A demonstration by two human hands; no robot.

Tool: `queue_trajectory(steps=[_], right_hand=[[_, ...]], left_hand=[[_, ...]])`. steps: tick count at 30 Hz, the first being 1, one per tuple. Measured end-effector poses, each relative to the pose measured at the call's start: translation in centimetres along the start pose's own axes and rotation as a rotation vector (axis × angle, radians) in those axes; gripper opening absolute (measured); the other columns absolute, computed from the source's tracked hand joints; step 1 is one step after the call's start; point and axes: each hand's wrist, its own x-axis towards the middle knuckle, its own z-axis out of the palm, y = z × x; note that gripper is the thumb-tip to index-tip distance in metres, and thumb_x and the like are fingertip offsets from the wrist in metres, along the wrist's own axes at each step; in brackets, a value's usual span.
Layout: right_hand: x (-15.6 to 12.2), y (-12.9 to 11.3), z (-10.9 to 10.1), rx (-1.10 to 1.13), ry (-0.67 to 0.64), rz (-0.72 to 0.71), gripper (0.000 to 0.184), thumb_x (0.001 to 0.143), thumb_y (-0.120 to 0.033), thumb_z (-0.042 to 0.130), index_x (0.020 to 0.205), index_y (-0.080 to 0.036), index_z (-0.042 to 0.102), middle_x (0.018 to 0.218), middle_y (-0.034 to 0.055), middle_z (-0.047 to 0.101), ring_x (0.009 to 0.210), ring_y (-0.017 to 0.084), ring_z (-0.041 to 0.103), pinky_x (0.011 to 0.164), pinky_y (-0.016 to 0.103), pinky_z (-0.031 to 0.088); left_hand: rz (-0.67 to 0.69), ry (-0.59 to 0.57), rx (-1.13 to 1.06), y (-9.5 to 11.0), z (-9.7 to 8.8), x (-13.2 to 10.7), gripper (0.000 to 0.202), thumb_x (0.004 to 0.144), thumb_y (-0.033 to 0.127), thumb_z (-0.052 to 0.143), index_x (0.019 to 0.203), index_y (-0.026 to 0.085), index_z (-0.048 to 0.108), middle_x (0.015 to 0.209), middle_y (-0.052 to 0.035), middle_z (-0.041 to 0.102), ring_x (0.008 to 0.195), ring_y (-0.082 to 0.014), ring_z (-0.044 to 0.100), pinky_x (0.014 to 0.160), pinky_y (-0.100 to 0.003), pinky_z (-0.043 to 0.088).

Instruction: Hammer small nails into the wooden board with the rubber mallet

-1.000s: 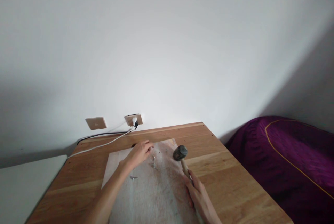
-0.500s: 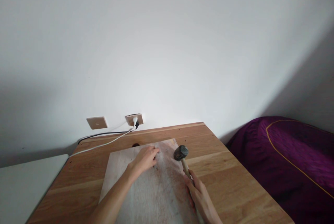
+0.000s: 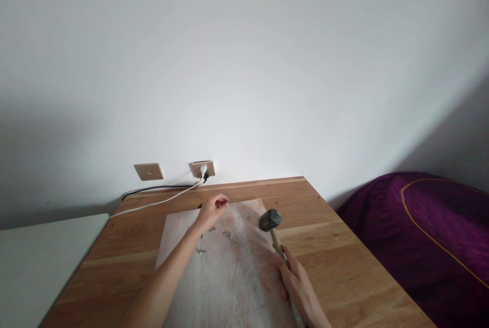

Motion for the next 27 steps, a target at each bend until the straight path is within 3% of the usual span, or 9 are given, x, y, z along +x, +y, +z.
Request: queue_trajectory(steps=[6,14,21,27], right_hand=[[-0.5,-0.7,0.0,0.064,-0.016,0.04,0.079,0.084,-0.076,0.055,0.134,-0.015,0.061,0.06,-0.002,0.059,0.048,0.015,0.056,0.044,0.023,0.043],[-0.7,-1.3,0.1,0.076,-0.045,0.069,0.079,0.084,-0.074,0.056,0.135,-0.013,0.058,0.053,-0.0069,0.051,0.039,0.012,0.045,0.038,0.022,0.038],[-0.7,-1.2,0.1,0.084,-0.06,0.083,0.081,0.085,-0.075,0.054,0.136,-0.013,0.057,0.05,-0.008,0.047,0.037,0.012,0.043,0.037,0.022,0.036],[-0.8,-1.5,0.2,0.077,-0.049,0.074,0.077,0.085,-0.074,0.053,0.132,-0.013,0.058,0.052,-0.0094,0.045,0.038,0.011,0.042,0.038,0.022,0.036]], left_hand=[[0.001,-0.039,0.04,-0.2,0.0,-0.6,0.012,0.083,0.021,0.062,0.089,0.018,0.073,0.083,-0.0033,0.076,0.075,-0.0172,0.068,0.07,-0.026,0.05],[0.014,-0.141,0.135,-0.6,0.9,-1.7,0.014,0.087,0.014,0.06,0.092,0.018,0.072,0.088,-0.0047,0.078,0.083,-0.0191,0.072,0.079,-0.028,0.053],[0.203,-0.264,0.454,0.6,0.1,-3.5,0.02,0.093,0.011,0.059,0.099,0.021,0.075,0.098,-0.0066,0.076,0.098,-0.0224,0.069,0.092,-0.033,0.05],[0.214,-0.252,0.425,1.0,-0.4,-4.0,0.017,0.094,0.013,0.061,0.1,0.021,0.075,0.095,-0.0057,0.075,0.096,-0.0215,0.068,0.091,-0.031,0.049]])
